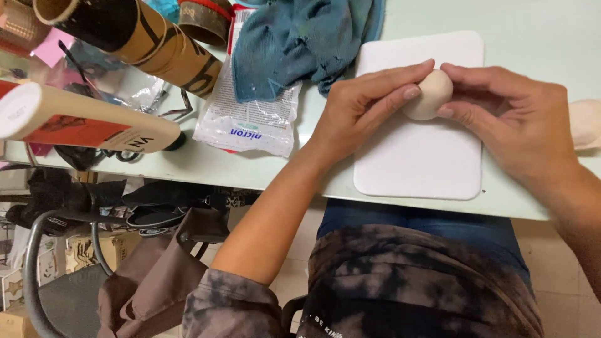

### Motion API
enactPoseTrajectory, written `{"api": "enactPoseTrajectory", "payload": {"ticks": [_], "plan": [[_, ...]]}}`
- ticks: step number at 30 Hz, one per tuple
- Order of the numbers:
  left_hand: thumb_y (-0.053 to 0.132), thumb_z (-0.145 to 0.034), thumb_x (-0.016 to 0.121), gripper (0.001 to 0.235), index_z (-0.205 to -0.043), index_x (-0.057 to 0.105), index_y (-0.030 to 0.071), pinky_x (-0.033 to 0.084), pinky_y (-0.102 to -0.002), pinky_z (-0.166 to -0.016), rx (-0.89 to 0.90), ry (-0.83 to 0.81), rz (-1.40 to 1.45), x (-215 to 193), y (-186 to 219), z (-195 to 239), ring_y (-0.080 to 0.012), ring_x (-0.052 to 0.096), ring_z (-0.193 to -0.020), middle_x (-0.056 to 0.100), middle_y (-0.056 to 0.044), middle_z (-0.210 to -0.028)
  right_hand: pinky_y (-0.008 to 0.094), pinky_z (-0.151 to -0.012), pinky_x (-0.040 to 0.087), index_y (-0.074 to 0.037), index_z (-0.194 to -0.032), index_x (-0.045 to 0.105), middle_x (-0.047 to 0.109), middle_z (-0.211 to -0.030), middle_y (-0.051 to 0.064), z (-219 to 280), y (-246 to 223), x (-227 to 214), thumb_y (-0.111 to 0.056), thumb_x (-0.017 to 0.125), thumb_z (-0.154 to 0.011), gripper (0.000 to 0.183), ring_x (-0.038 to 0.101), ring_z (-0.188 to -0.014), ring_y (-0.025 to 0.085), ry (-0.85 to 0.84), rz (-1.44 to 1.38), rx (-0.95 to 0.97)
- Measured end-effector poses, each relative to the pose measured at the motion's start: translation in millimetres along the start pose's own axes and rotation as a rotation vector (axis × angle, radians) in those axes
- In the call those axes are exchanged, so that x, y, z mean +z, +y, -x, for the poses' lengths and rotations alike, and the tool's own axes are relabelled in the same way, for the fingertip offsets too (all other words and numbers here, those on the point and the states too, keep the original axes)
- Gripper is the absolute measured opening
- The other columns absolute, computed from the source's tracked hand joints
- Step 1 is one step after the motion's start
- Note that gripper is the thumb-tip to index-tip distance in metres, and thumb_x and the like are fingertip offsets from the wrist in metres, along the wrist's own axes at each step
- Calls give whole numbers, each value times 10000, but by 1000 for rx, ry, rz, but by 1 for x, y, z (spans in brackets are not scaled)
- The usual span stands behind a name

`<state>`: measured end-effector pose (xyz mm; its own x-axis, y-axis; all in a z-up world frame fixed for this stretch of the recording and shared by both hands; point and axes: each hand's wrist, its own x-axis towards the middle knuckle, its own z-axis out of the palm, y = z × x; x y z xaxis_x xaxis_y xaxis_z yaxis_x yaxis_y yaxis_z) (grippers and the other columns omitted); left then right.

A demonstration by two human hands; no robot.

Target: Smoothing and shaping small pieces of clay into oval shapes using hands on a flat surface.

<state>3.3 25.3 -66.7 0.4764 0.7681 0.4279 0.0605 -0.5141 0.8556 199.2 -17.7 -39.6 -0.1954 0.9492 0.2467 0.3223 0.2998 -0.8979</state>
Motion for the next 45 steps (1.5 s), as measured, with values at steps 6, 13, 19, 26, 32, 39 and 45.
{"api": "enactPoseTrajectory", "payload": {"ticks": [6,13,19,26,32,39,45], "plan": [[219,-999,502,319,-1307,470,141,453,-238,-1098,-109,-32,73,-3,10,3,-129,535,-1265,544,-30,-1331,362,-1087,372,104,-1290,383,464,-1285,239,-8,-8,-1,46,520,-826,487,464,-1202,287,-83,-156,21],[427,-937,326,424,-1212,447,128,502,-313,-1001,-299,-23,169,-11,28,-1,-206,613,-1107,659,-103,-1103,254,-966,432,34,-1155,555,577,-1173,164,-19,-14,4,-37,568,-873,291,544,-1077,198,-96,-59,44],[455,-929,283,453,-1155,495,124,527,-291,-954,-259,-35,140,-11,20,-3,-207,637,-1068,671,-129,-1054,259,-1009,454,37,-1127,559,580,-1162,164,-14,-6,8,-28,581,-877,259,555,-1103,208,-71,-86,40],[456,-923,294,447,-1129,509,122,558,-293,-915,-257,-20,161,-9,16,-4,-185,642,-1001,657,-106,-993,257,-985,432,-1,-1127,561,592,-1151,118,-21,-14,3,-63,538,-885,250,553,-1102,182,-132,-71,149],[452,-919,297,462,-1113,521,97,549,-285,-903,-260,-25,161,-7,15,-4,-172,634,-984,676,-95,-988,344,-1046,447,77,-1227,438,507,-1248,232,-18,-8,-2,-276,349,-969,447,524,-1201,296,-72,-308,151],[227,-1006,413,281,-1254,476,111,464,-293,-1059,43,-36,-120,-5,7,6,-182,576,-1191,560,-42,-1266,280,-985,465,68,-1188,528,567,-1181,187,-6,-13,3,-87,458,-1009,246,555,-1122,236,64,-78,102],[117,-1014,500,306,-1311,431,116,473,-337,-1156,240,-62,-251,-7,7,9,-242,563,-1277,499,-91,-1350,331,-1007,448,72,-1196,544,568,-1198,236,8,-7,8,14,539,-984,220,558,-1133,281,128,83,-49]]}}
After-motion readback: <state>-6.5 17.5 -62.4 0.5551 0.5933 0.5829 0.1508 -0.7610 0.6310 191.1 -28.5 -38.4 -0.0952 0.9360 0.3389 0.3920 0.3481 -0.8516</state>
